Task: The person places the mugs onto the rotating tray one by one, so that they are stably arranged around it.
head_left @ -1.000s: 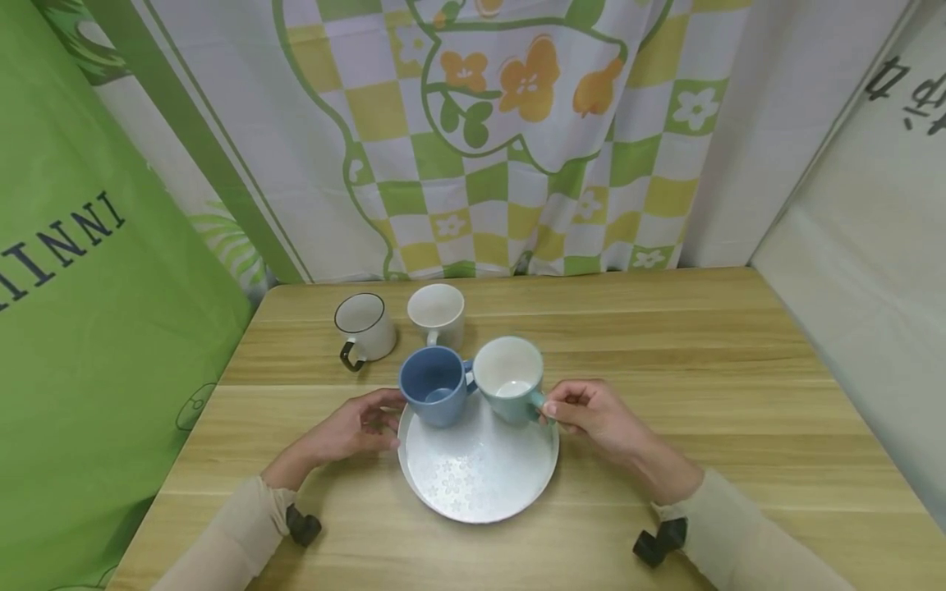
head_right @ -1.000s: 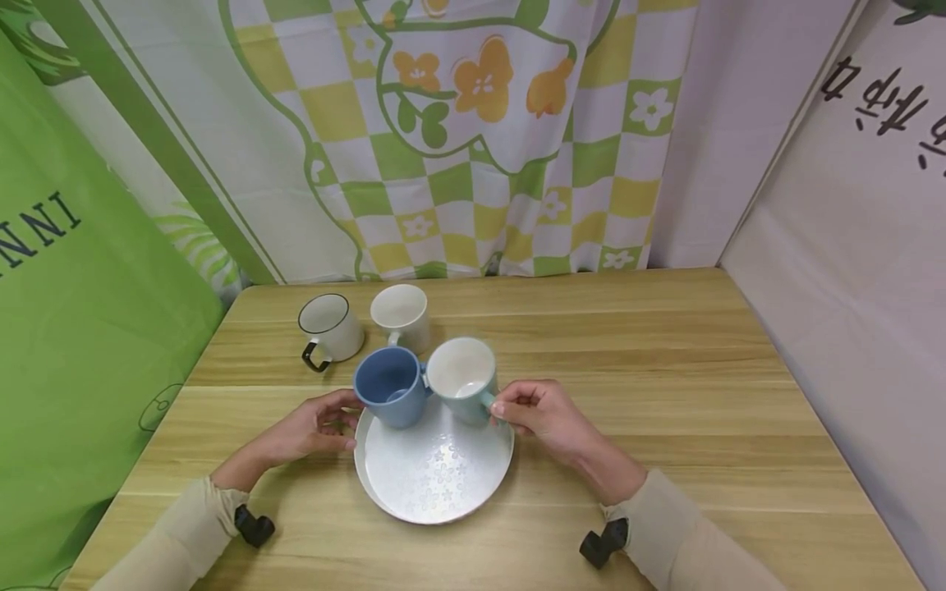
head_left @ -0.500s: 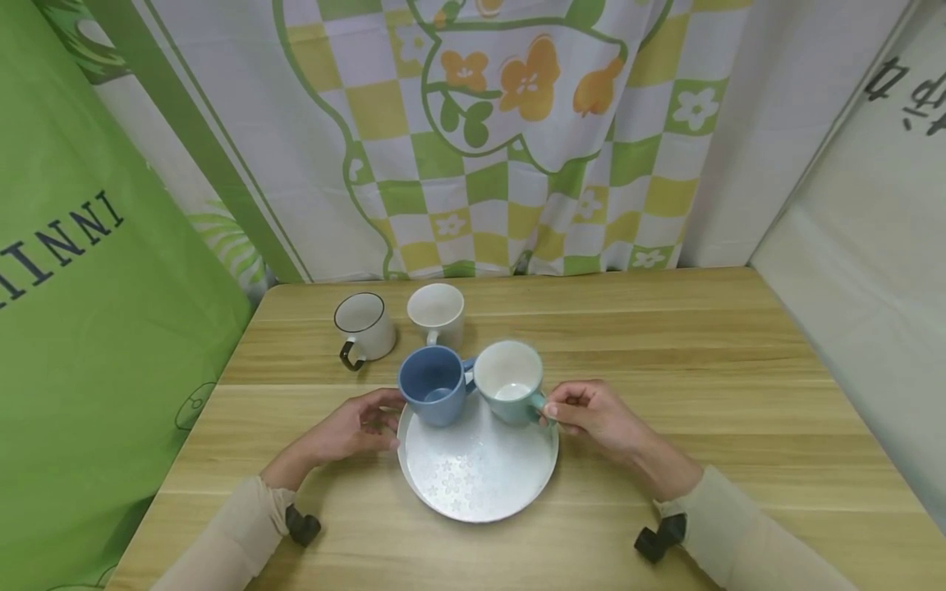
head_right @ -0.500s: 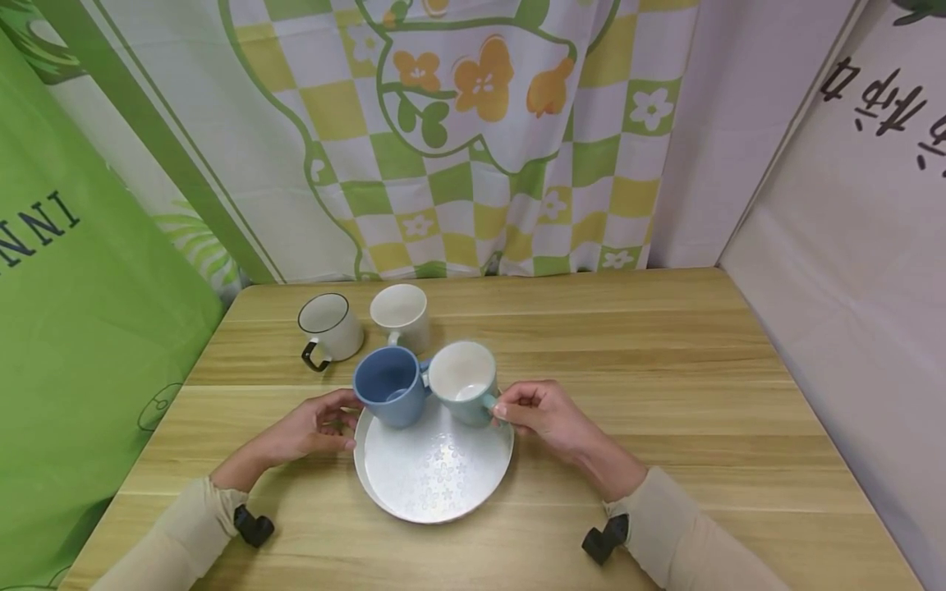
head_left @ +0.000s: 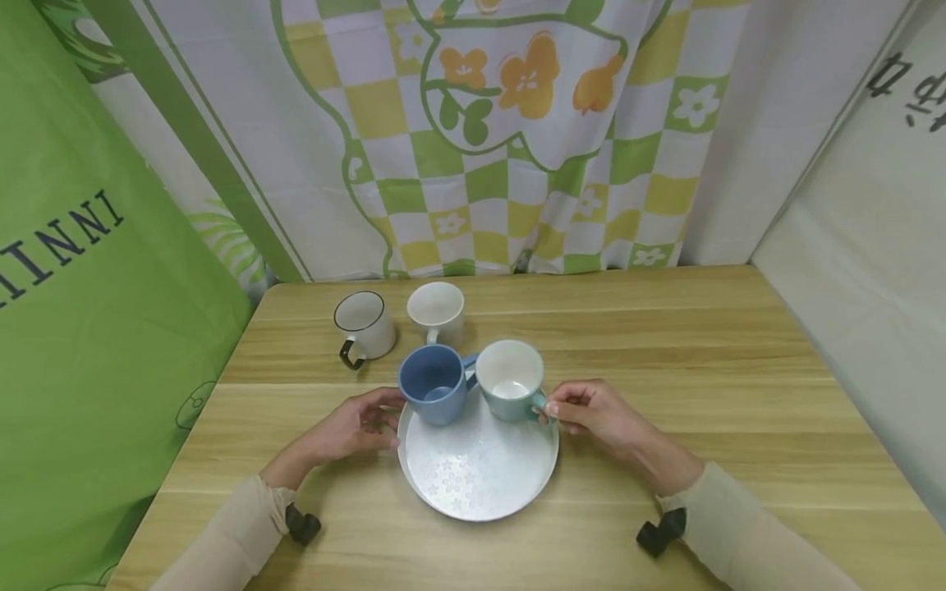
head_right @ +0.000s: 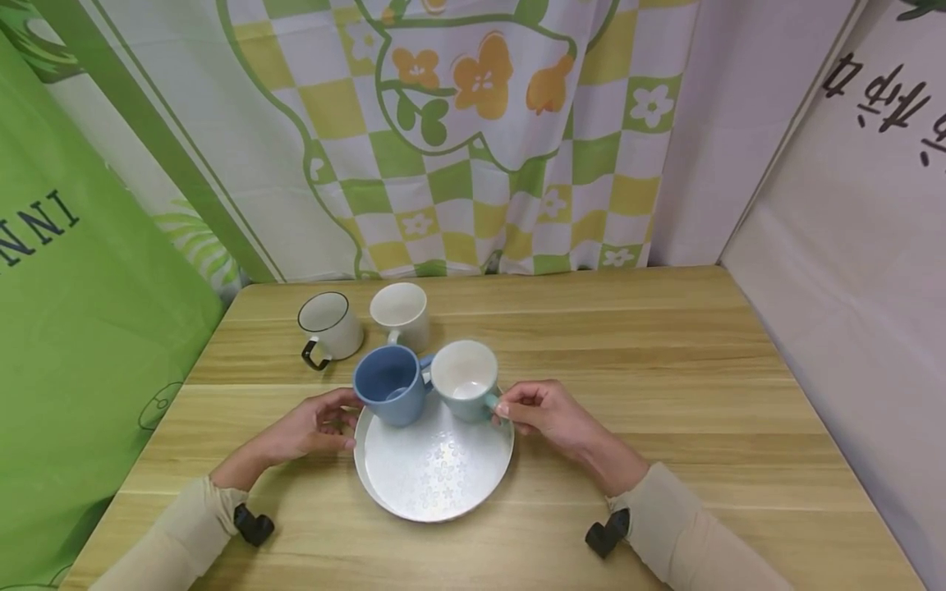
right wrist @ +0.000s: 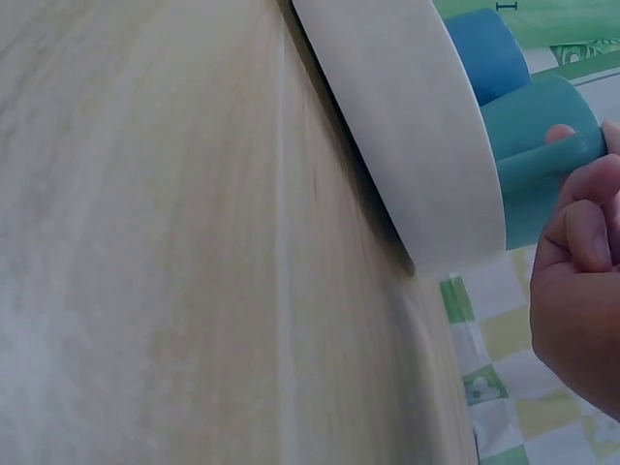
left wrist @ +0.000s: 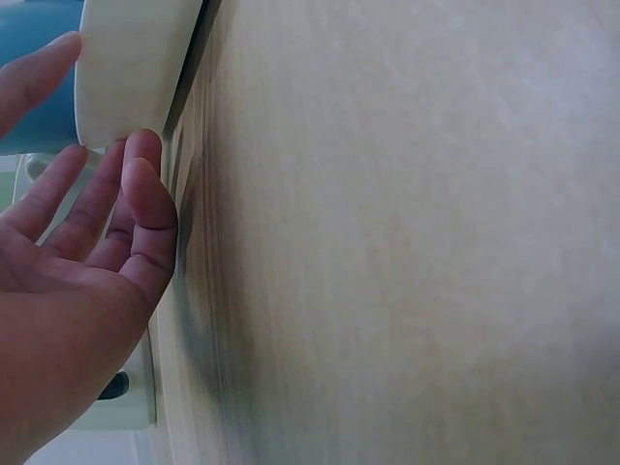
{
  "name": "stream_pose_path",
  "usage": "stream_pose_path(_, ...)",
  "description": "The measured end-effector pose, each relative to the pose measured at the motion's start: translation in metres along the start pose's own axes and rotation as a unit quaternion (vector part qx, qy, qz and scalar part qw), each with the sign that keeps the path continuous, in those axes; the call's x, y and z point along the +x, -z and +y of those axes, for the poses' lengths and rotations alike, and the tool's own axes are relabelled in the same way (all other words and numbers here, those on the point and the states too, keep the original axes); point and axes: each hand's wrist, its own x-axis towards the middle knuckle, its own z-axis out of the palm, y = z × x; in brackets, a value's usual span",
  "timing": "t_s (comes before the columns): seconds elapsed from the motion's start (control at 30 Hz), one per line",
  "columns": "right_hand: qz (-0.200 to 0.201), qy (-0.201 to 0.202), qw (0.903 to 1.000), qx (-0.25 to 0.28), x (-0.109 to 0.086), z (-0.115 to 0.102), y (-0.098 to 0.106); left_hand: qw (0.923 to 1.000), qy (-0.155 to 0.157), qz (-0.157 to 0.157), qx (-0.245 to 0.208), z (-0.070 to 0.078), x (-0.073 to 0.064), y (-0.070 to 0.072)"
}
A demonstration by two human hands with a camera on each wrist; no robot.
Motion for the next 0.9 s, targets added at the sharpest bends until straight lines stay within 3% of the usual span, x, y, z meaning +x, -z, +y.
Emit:
stream_pose_path(0.47, 0.013, 0.007, 0.9997, -0.019, -0.0012, -0.0026, 0.0024, 0.9998, 0.014, 0.009, 0.012, 0.0041, 0.0009, 0.0001)
stream_pose_path(0.9, 0.048, -0.015, 0.9970, -0.060, -0.0067, -0.0031, 0.0070, 0.9999, 0.013, 0.010, 0.004, 0.0075, -0.0009, -0.0013)
